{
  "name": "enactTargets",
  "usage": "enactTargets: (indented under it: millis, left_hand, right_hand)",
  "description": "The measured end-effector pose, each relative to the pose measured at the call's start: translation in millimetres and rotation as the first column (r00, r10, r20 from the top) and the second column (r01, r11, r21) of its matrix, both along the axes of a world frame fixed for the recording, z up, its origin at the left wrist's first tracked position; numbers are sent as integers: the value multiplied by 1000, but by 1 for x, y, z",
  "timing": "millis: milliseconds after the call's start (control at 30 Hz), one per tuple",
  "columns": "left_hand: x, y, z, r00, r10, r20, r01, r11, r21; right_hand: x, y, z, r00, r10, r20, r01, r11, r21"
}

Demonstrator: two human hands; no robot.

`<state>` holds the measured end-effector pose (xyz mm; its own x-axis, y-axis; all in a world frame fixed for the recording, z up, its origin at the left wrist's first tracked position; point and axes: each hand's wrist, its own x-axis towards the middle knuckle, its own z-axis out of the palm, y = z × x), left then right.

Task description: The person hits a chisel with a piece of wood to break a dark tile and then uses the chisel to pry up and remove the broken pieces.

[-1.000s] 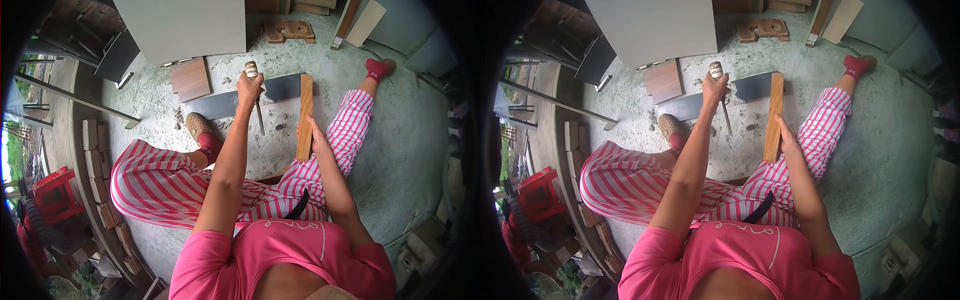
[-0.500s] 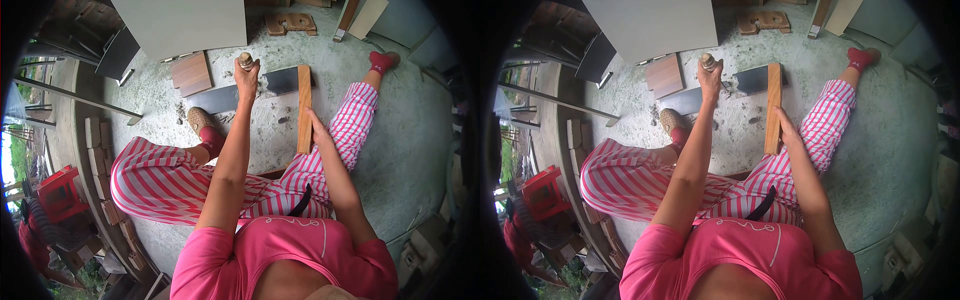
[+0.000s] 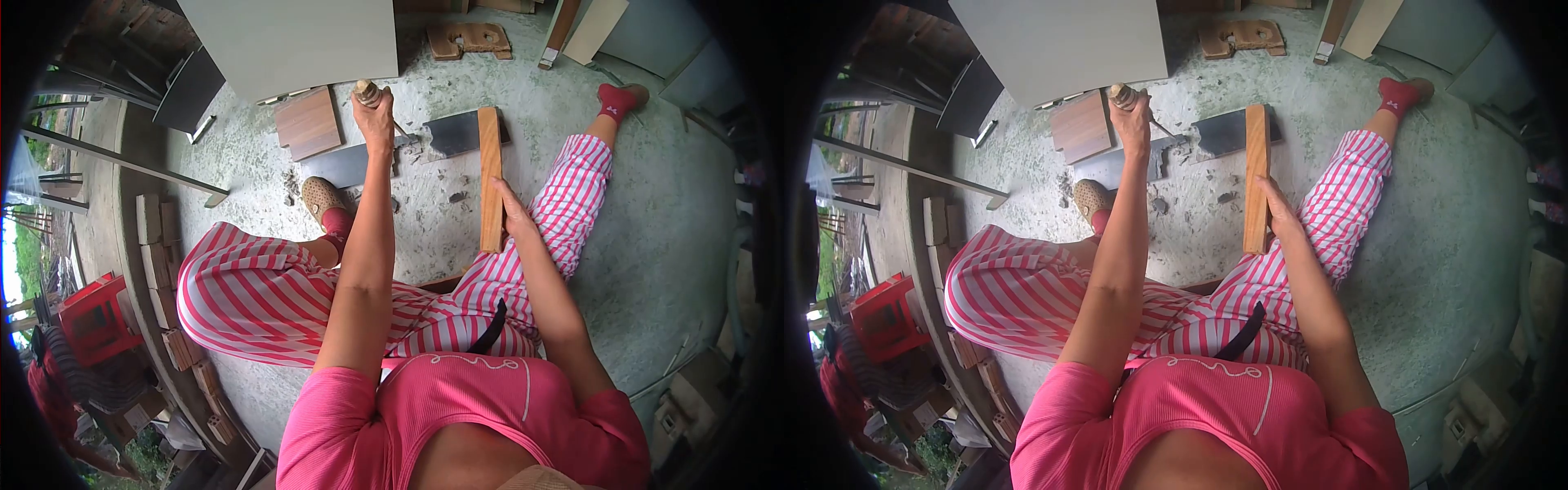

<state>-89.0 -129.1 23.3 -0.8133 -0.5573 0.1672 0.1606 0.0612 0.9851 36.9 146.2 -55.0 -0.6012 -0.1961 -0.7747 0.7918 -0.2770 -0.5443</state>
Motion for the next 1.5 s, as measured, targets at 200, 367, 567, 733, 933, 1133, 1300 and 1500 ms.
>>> enactTargets:
  millis: [200,367,567,733,933,1133,1300,1500]
  left_hand:
    - [-1,0,-15,997,-51,59,58,989,-137]
    - [2,-5,2,938,-164,305,239,944,-226]
    - [13,-14,9,901,1,433,164,925,-343]
    - [11,-23,8,911,-63,407,212,919,-332]
    - [11,-20,5,903,-108,417,259,909,-326]
    - [11,-10,-9,935,-63,350,161,953,-258]
    - [11,-1,-16,947,-70,313,151,959,-241]
    - [12,5,-6,943,-65,327,150,959,-242]
  right_hand:
    - [1,-2,5,999,30,-34,-29,999,21]
    - [2,-4,4,997,19,-74,-15,999,50]
    - [0,-7,8,995,23,-94,-19,999,42]
    - [-1,-6,8,995,31,-91,-27,999,39]
    - [1,-7,11,996,39,-85,-36,999,32]
    - [5,-13,33,913,262,-314,-184,949,256]
    - [-17,-28,75,852,444,-278,-253,813,524]
    - [-107,-69,239,410,494,-767,23,835,550]
